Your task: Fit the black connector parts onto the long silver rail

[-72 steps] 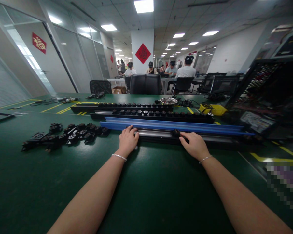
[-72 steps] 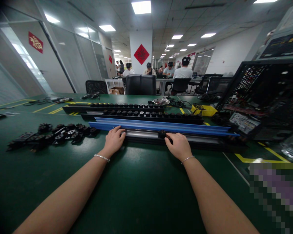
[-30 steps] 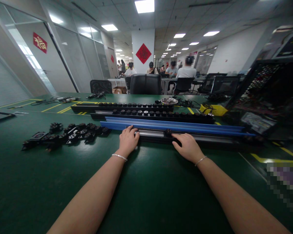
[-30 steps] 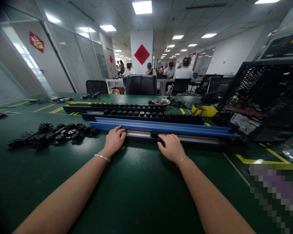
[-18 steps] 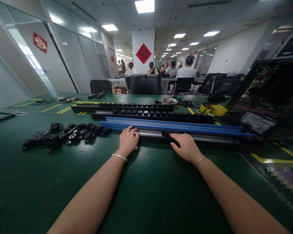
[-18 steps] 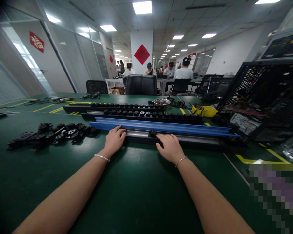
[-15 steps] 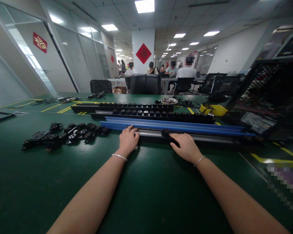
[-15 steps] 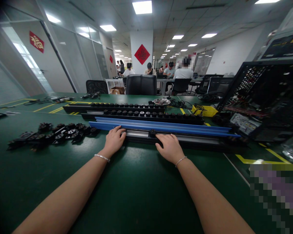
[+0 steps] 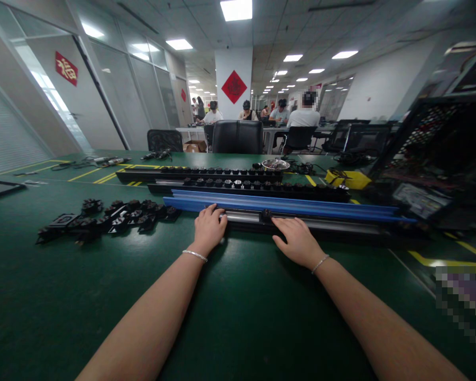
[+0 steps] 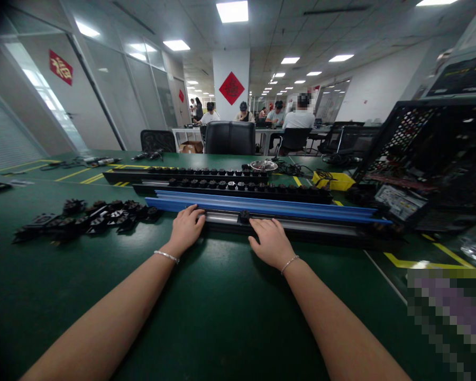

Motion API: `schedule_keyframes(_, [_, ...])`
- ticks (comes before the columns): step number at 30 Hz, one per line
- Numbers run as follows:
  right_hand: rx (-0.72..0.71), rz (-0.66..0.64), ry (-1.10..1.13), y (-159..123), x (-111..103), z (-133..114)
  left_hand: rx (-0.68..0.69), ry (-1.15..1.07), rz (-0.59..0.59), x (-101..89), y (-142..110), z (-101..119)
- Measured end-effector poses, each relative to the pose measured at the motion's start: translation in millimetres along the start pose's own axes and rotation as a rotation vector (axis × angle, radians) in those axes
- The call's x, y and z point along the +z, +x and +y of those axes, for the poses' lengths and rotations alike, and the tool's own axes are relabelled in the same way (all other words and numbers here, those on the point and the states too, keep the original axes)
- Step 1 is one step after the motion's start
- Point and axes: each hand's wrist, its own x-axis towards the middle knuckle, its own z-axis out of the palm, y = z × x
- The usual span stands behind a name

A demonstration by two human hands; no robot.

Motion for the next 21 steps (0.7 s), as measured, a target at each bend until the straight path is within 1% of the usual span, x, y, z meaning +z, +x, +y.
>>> schedule_keyframes(11, [-0.021, -0.013, 0.023, 2.8, 1.2, -2.2, 0.006, -0.006, 0.015, 0.5, -2.4, 2.3])
schedule_keyframes(15, [-0.014, -0.04, 0.022, 3.2, 2.6, -7.0, 0.026, 0.02, 0.04, 0.3, -4.6, 4.9])
schedule_keyframes(18, [-0.004, -0.066, 0.021, 3.5, 3.3, -11.3, 0.072, 0.027, 0.07, -0.1, -6.6, 7.9])
schedule_keyframes(21, [0.009, -0.079, 0.028, 3.6, 3.3, -13.9, 0.161, 0.022, 0.088, -0.3, -9.1, 12.9])
